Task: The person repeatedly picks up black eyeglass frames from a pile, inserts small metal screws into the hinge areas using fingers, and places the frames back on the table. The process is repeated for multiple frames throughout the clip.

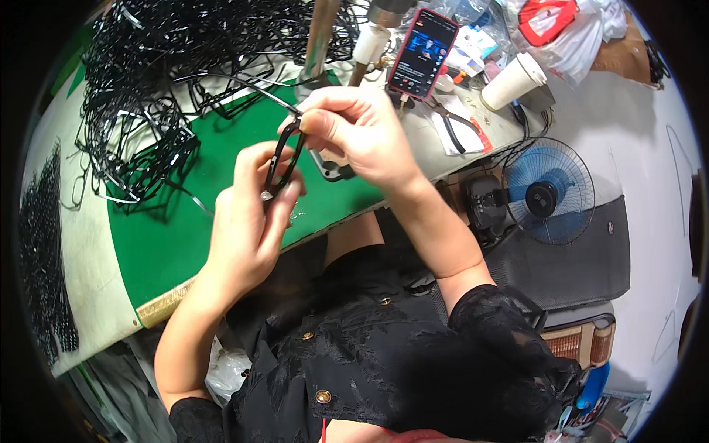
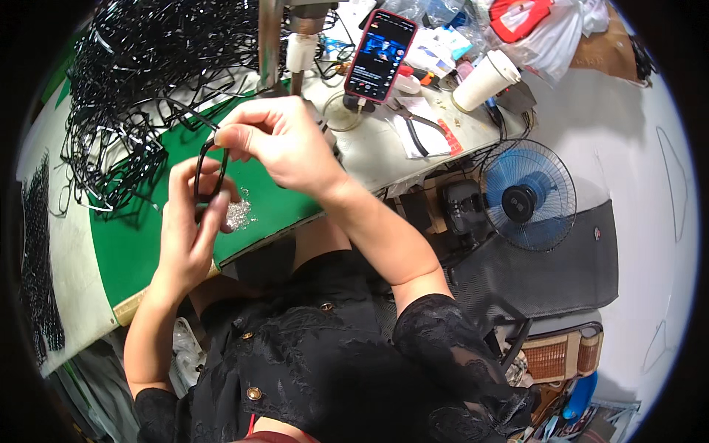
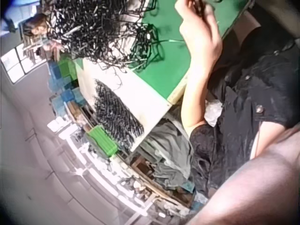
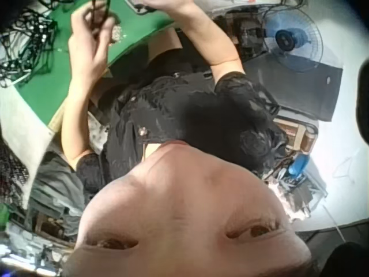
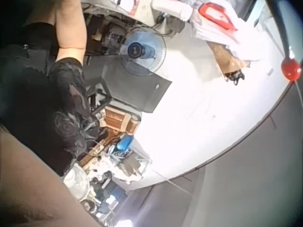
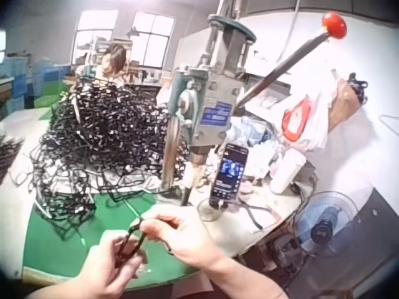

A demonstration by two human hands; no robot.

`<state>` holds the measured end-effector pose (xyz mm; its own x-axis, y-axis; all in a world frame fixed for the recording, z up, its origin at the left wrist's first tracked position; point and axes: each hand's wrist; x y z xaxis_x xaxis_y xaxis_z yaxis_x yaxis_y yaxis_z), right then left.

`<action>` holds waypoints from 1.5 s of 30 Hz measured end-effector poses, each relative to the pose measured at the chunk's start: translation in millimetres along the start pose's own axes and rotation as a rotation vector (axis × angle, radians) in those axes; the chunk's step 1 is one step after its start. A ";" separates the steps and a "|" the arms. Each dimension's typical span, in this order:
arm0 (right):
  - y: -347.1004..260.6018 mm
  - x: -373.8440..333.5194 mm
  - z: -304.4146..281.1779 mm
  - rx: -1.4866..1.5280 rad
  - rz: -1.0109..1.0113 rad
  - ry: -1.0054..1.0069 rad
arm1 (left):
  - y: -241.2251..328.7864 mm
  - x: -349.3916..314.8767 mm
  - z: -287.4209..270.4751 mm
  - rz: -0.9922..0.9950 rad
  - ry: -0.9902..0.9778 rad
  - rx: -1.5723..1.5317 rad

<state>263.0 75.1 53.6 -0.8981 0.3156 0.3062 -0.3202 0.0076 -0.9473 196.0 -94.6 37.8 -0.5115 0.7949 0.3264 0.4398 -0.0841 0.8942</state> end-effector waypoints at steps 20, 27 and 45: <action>78.1 -87.7 -22.2 -1.148 -0.440 -0.335 | -10.3 -91.8 -96.3 0.076 0.731 0.511; 77.8 -89.7 -21.9 -1.135 -0.419 -0.288 | -45.1 -108.8 -136.8 -0.012 0.961 -0.347; 78.2 -94.6 -28.0 -1.116 -0.409 -0.291 | 6.5 -79.6 -77.4 -0.233 0.288 -1.229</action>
<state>331.3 72.4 -52.1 -0.8719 -0.1237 0.4739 -0.2887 0.9114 -0.2933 182.4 -204.9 41.4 -0.6921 0.7206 0.0416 -0.5690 -0.5802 0.5828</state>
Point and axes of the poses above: each hand's wrist, its own x-axis towards the middle knuckle, its own z-axis out of the palm, y = z × x, and after that the axes turned 1 degree about -z, right-handed
